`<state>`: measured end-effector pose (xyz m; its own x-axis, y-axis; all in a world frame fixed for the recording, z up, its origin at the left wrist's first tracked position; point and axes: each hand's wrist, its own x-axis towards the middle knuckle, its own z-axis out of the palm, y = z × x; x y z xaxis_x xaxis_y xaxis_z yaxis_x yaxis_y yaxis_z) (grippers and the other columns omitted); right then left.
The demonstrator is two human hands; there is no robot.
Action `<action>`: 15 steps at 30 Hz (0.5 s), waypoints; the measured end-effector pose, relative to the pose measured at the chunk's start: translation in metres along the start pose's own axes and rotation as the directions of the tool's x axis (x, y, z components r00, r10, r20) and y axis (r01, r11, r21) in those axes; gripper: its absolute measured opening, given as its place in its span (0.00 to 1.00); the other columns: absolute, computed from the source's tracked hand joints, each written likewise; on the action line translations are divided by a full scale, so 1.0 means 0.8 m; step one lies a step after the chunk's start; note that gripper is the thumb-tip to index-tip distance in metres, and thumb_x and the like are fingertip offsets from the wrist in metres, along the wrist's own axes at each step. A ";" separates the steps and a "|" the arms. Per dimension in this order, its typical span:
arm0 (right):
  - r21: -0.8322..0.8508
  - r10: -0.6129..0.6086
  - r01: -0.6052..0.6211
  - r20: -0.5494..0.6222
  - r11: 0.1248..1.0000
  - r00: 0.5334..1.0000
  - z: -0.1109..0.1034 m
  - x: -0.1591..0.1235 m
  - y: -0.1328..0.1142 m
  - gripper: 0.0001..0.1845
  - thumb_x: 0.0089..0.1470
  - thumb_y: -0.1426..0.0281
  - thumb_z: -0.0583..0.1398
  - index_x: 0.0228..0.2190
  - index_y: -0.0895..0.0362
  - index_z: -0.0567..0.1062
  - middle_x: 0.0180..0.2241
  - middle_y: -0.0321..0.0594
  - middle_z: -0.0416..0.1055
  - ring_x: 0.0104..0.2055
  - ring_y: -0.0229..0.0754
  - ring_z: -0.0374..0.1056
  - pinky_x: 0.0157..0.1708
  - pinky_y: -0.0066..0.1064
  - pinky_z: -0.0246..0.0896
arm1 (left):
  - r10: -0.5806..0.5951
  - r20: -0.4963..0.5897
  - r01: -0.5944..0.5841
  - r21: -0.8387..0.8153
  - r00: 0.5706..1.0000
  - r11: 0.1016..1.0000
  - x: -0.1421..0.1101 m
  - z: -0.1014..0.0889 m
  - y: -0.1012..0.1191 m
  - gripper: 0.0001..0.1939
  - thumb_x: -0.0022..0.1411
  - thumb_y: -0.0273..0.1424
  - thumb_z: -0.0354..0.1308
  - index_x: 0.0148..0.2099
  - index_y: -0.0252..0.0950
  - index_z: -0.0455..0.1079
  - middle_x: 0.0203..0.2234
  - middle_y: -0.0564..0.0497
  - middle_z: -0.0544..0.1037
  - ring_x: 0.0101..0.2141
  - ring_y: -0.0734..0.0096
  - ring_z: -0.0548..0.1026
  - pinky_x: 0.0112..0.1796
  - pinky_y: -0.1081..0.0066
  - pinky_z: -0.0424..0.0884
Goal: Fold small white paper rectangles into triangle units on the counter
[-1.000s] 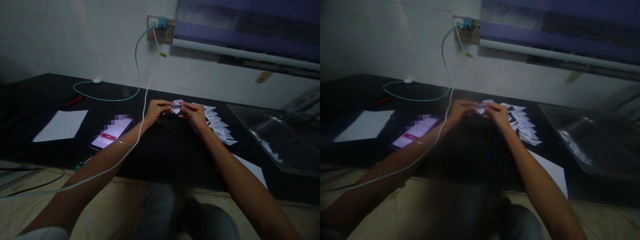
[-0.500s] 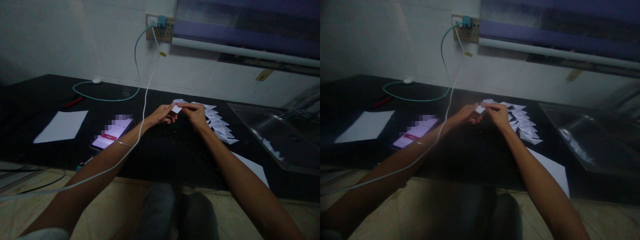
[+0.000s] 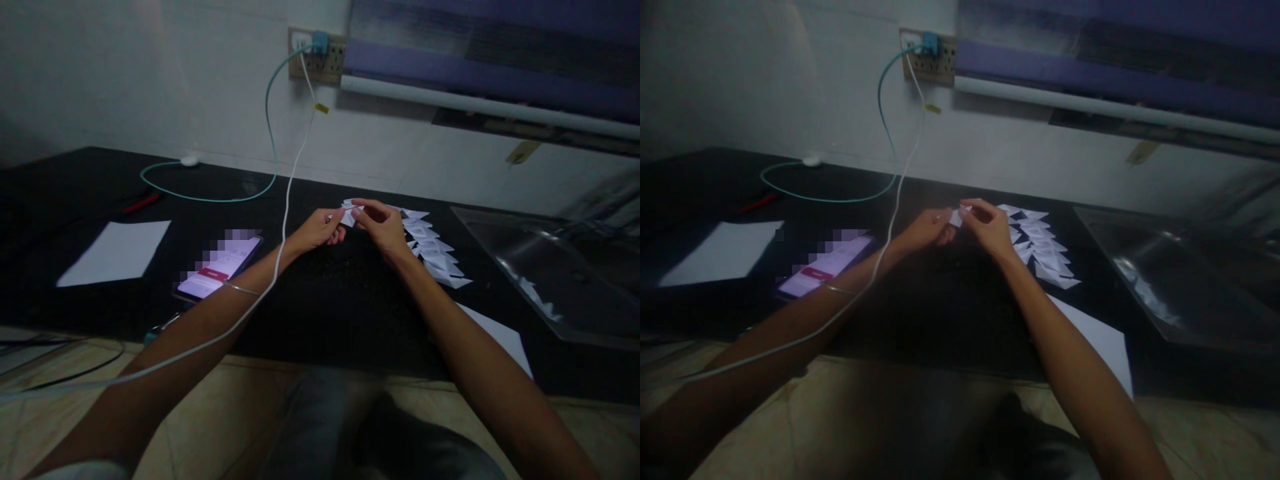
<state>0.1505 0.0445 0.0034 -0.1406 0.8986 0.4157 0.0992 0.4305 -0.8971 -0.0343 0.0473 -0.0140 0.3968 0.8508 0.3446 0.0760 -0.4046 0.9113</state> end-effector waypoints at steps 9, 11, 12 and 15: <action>-0.032 -0.045 0.042 -0.082 0.999 0.996 -0.004 0.005 0.009 0.12 0.44 0.61 0.73 0.33 0.52 0.85 0.29 0.38 0.80 0.30 0.41 0.72 0.35 0.38 0.69 | -0.038 -0.047 0.035 -0.061 0.998 0.998 0.000 0.002 -0.001 0.20 0.70 0.50 0.55 0.36 0.38 0.67 0.20 0.53 0.75 0.18 0.78 0.69 0.20 0.74 0.61; -0.038 -0.031 0.027 -0.112 0.999 0.993 -0.005 0.005 0.011 0.12 0.43 0.61 0.73 0.32 0.52 0.84 0.26 0.37 0.79 0.28 0.40 0.71 0.32 0.37 0.67 | -0.045 -0.073 0.039 -0.080 0.996 0.996 0.001 0.002 -0.002 0.17 0.70 0.48 0.57 0.36 0.40 0.65 0.21 0.53 0.75 0.18 0.79 0.69 0.20 0.75 0.60; -0.042 -0.025 0.020 -0.121 0.999 0.992 -0.005 0.005 0.011 0.13 0.43 0.60 0.72 0.32 0.52 0.84 0.26 0.37 0.79 0.28 0.40 0.70 0.31 0.36 0.67 | -0.043 -0.074 0.037 -0.084 0.996 0.996 0.001 0.002 -0.003 0.17 0.69 0.47 0.58 0.36 0.40 0.65 0.21 0.54 0.75 0.18 0.79 0.69 0.20 0.75 0.59; -0.041 -0.016 0.011 -0.136 0.999 0.991 -0.004 0.004 0.009 0.13 0.43 0.59 0.72 0.32 0.52 0.84 0.27 0.37 0.79 0.29 0.41 0.71 0.31 0.36 0.67 | -0.034 -0.064 0.029 -0.078 0.997 0.997 -0.001 0.001 -0.003 0.17 0.68 0.48 0.60 0.37 0.39 0.67 0.22 0.53 0.75 0.19 0.80 0.68 0.20 0.75 0.59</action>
<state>0.1542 0.0507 -0.0016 -0.0071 0.8947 0.4467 0.1378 0.4433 -0.8857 -0.0339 0.0473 -0.0162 0.3344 0.8838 0.3273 0.0154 -0.3524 0.9357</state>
